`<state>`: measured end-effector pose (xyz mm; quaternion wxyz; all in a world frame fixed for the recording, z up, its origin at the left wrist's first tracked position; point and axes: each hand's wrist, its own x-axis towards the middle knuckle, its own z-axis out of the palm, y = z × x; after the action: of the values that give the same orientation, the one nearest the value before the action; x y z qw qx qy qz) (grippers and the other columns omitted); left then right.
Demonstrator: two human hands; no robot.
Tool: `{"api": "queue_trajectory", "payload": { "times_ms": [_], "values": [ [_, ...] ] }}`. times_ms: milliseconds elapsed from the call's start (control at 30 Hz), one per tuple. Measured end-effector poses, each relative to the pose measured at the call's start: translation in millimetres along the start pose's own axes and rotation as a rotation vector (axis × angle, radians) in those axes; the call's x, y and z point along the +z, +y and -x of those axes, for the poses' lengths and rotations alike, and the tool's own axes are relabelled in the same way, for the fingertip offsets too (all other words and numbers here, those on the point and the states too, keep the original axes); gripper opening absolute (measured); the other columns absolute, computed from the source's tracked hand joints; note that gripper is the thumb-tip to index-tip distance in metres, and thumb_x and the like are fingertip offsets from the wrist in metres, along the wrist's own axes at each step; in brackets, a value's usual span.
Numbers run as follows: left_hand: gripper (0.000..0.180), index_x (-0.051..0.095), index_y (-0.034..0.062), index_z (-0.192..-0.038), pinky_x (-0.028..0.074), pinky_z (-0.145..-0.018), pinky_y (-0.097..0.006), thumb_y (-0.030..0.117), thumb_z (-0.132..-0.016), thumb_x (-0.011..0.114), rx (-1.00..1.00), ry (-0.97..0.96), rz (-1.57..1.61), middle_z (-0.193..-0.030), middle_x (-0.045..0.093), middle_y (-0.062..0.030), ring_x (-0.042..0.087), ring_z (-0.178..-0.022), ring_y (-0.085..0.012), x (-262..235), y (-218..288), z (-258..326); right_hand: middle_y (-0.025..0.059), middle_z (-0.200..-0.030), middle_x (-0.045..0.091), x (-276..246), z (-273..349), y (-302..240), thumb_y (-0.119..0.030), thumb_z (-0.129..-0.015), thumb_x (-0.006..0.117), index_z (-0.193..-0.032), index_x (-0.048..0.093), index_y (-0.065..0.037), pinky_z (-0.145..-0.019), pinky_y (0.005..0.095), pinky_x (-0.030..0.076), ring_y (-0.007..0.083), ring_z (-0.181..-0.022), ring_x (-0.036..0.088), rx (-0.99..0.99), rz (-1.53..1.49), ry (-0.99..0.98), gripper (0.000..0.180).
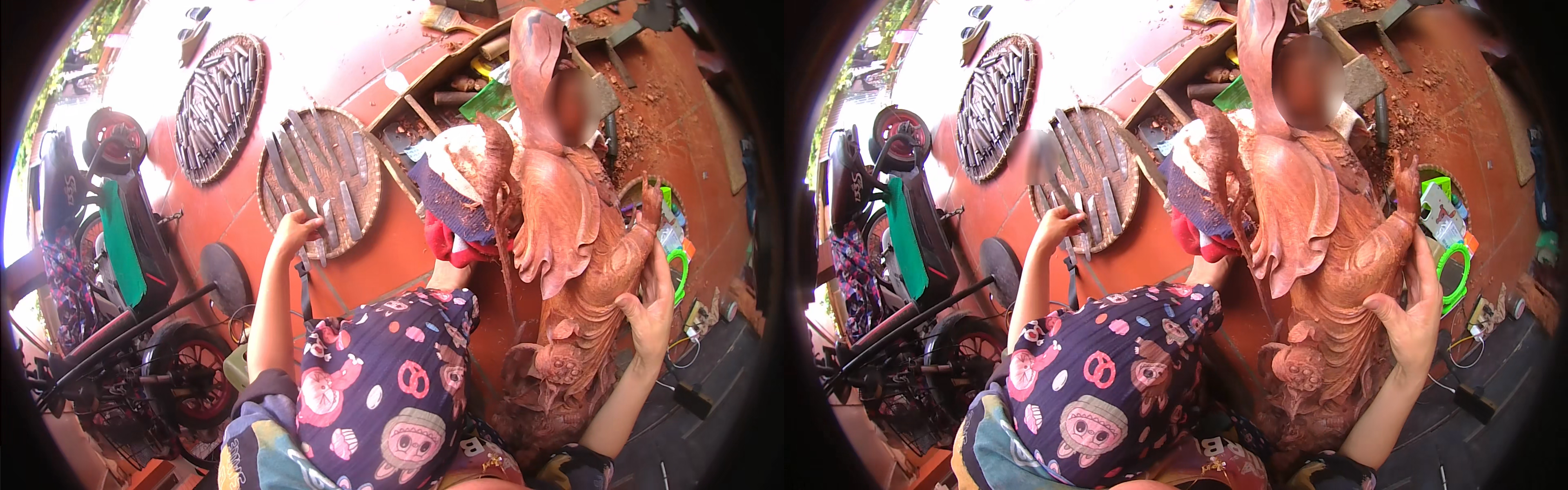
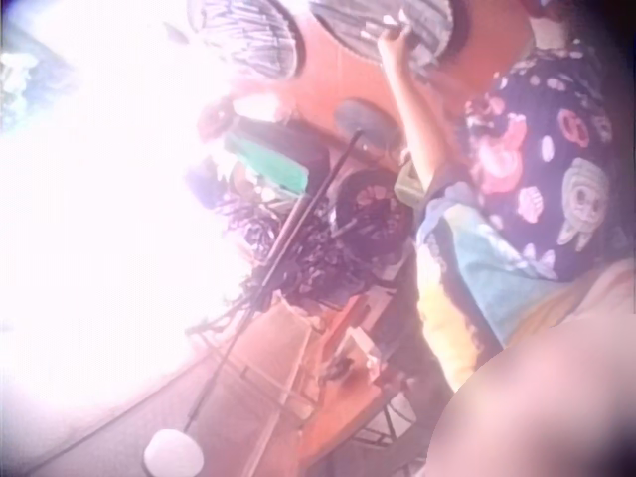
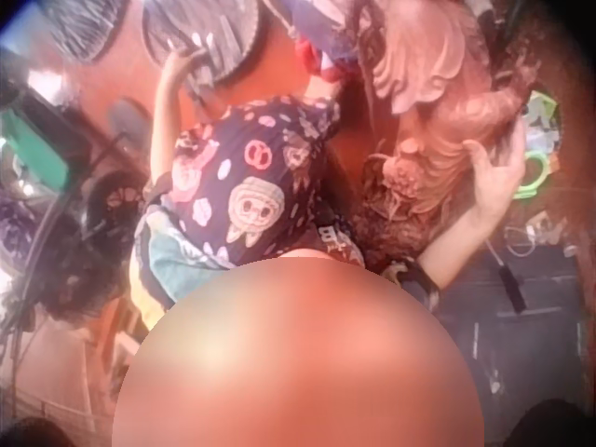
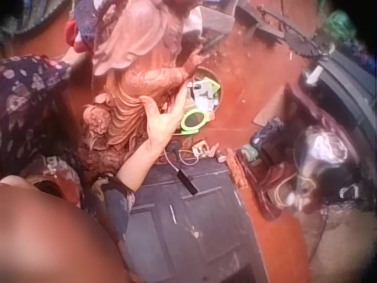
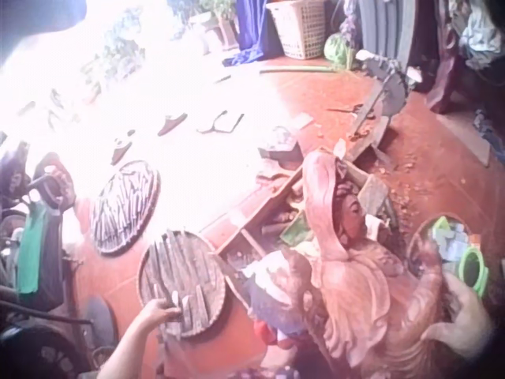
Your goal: The person carves a wooden statue of a seated figure using various chisels and carving knives. They refine details on the torso, arms, and head, switching tools to shape and smooth the wood surfaces.
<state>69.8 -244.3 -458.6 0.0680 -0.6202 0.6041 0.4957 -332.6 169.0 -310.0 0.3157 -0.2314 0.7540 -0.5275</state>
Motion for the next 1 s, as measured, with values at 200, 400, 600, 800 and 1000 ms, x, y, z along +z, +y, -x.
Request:
{"api": "queue_trajectory", "payload": {
  "times_ms": [200, 400, 600, 800, 1000],
  "values": [
    [0.028, 0.063, -0.0032, -0.077, 0.052, -0.055, -0.032, 0.017, -0.078, 0.082, -0.087, -0.129, -0.259, -0.072, 0.067, -0.0078, 0.067, -0.064, -0.0152, 27.3, -15.8, 4.4, 0.0208, -0.147, 0.042, -4.8, 0.7, 6.5, -0.039, -0.073, 0.086, -0.147, 0.028, 0.011, -0.114, 0.0397, 0.031, 0.0282, -0.135, 0.042, 0.006, -0.06, 0.006, 0.107],
    [0.035, 0.065, -0.0019, -0.076, 0.05, -0.053, -0.036, 0.025, -0.073, 0.086, -0.009, -0.167, -0.325, -0.067, 0.067, -0.0084, 0.064, -0.059, -0.0165, 26.4, -38.0, -10.7, 0.02, -0.146, 0.044, 1.7, 2.0, 7.8, -0.034, -0.077, 0.085, -0.148, 0.028, 0.01, -0.113, 0.039, 0.033, 0.0281, -0.134, 0.044, -0.042, -0.076, 0.027, 0.101],
    [0.045, 0.07, 0.0022, -0.067, 0.05, -0.05, -0.03, 0.044, -0.081, 0.076, 0.063, -0.157, -0.486, -0.057, 0.066, -0.0065, 0.065, -0.052, -0.0159, 4.1, -57.5, -21.9, 0.0143, -0.146, 0.047, 15.5, -9.7, -10.9, -0.023, -0.071, 0.088, -0.143, 0.042, 0.004, -0.116, 0.0368, 0.028, 0.0228, -0.138, 0.041, -0.035, 0.027, -0.022, 0.09],
    [0.033, 0.064, -0.0055, -0.081, 0.054, -0.049, -0.032, 0.026, -0.089, 0.071, -0.031, 0.106, -0.371, -0.063, 0.067, -0.0142, 0.068, -0.052, -0.0213, 10.5, -52.4, -29.1, 0.0192, -0.14, 0.052, 3.8, -10.7, -11.6, -0.03, -0.067, 0.09, -0.136, 0.051, 0.004, -0.109, 0.0381, 0.038, 0.0292, -0.133, 0.049, -0.157, 0.204, 0.023, 0.085],
    [0.032, 0.07, -0.0028, -0.084, 0.057, -0.062, -0.037, 0.029, -0.081, 0.076, -0.011, 0.172, -0.721, -0.065, 0.069, -0.0152, 0.07, -0.058, -0.0248, 14.0, -50.9, -26.5, 0.0177, -0.141, 0.052, 7.3, -8.0, -15.1, -0.035, -0.068, 0.089, -0.136, 0.051, 0.001, -0.107, 0.0389, 0.04, 0.031, -0.131, 0.051, -0.196, 0.314, 0.013, 0.086]
  ]
}}
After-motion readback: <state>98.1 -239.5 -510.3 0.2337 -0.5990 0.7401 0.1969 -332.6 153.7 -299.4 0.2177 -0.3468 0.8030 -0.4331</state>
